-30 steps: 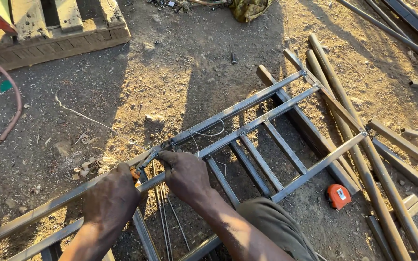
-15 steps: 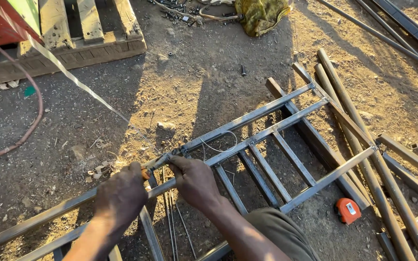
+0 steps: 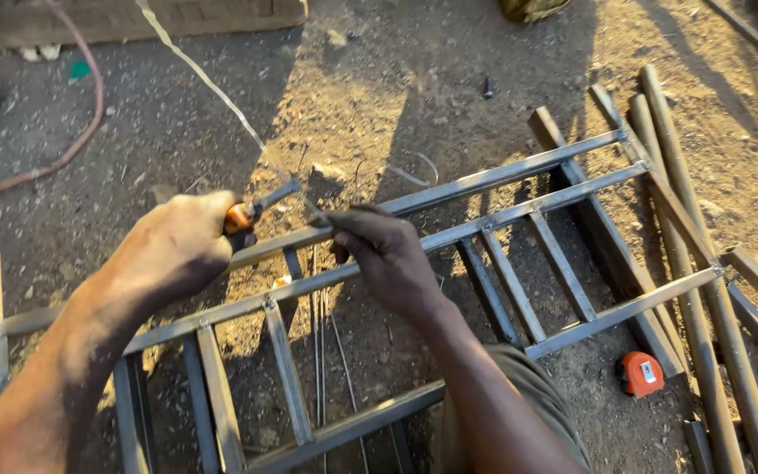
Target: Securing metal bars to a frame by twisting wire around the joints using pliers
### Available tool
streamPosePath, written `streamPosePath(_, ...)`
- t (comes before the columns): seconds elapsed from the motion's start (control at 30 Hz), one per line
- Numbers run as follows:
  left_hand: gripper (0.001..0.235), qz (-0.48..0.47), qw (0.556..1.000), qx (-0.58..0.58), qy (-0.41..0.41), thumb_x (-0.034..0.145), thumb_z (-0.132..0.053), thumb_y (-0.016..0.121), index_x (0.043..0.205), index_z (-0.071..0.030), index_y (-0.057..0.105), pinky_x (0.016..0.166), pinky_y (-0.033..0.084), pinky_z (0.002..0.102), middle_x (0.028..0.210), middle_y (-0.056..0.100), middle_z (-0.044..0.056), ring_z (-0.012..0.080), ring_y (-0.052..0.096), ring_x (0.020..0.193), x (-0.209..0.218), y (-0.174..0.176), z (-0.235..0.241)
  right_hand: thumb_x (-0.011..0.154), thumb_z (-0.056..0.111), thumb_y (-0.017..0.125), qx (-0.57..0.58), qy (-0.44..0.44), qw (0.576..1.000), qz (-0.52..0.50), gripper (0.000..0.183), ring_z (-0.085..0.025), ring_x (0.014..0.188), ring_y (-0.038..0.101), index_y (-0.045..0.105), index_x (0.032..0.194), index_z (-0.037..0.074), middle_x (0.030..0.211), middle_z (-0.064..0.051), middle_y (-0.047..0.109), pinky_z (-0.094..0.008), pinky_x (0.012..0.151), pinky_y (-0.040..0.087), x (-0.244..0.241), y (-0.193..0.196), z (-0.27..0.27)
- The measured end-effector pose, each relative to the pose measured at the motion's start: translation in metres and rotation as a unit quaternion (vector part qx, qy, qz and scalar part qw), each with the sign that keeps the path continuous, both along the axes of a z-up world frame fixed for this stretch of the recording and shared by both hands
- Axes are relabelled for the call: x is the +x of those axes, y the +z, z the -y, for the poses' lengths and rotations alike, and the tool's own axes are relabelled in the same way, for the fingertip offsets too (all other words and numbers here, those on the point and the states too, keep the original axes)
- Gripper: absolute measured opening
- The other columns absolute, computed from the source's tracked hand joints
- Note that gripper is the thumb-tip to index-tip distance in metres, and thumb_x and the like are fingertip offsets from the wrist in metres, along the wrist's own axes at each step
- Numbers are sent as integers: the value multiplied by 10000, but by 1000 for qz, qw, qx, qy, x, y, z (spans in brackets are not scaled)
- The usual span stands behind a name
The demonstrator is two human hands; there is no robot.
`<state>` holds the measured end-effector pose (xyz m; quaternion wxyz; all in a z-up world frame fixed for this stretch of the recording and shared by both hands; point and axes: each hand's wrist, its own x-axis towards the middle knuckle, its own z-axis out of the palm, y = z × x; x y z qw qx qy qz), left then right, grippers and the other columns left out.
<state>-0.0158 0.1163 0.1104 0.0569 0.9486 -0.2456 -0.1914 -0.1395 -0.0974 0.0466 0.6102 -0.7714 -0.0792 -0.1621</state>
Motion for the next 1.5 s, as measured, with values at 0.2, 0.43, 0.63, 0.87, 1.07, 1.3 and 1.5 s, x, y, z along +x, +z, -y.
streamPosePath(0.2,327,-6,991,-134,-13,1056,-287,533,875,-52,671,765,596,519,762,717,197,409,744,792,6,-32,-6,1033,101,613,98,-41,994,4,234,-149,809,630,736,1231,81,767,-84,747,-379,860,509,3,-11,-22)
streamPosePath(0.43,483,-6,992,-126,-24,1094,-400,470,831,-23,620,738,557,585,758,682,254,488,718,828,-11,-15,9,1032,106,625,105,-58,993,16,228,-128,794,631,740,1228,108,764,-85,747,-344,824,510,7,-25,-16)
streamPosePath(0.63,344,-26,996,-84,-19,1006,-330,577,924,-9,668,821,554,582,859,716,280,504,718,931,-16,-16,11,1027,81,628,143,-56,987,36,205,-175,843,726,751,1191,81,813,-112,771,-347,878,506,9,-29,-15)
streamPosePath(0.87,286,-61,995,-77,2,945,-278,615,1044,-27,709,876,541,610,953,743,294,523,699,1016,-29,6,17,1027,111,646,128,-80,988,33,176,-158,848,712,760,1161,99,782,-96,763,-345,882,509,7,-30,-16)
streamPosePath(1.07,285,-75,993,-90,6,928,-243,635,1106,-32,707,854,556,601,973,739,309,512,712,992,-39,5,19,1030,83,636,128,-70,989,30,154,-148,727,672,753,1127,63,726,-102,717,-345,781,526,7,-30,-15)
streamPosePath(1.3,259,45,989,-125,-61,982,-128,635,1151,63,684,766,610,580,874,730,326,473,751,811,-39,-39,12,1025,1,591,123,-88,988,19,164,-100,633,535,740,1093,-13,675,-77,603,-336,650,497,5,-30,-18)
streamPosePath(1.5,271,159,985,-59,-45,995,-287,595,1047,-30,662,621,581,580,723,710,223,468,751,747,-32,-77,10,983,76,635,-9,-169,985,-32,172,-369,927,744,788,1037,133,928,-174,765,-447,796,559,8,-43,-18)
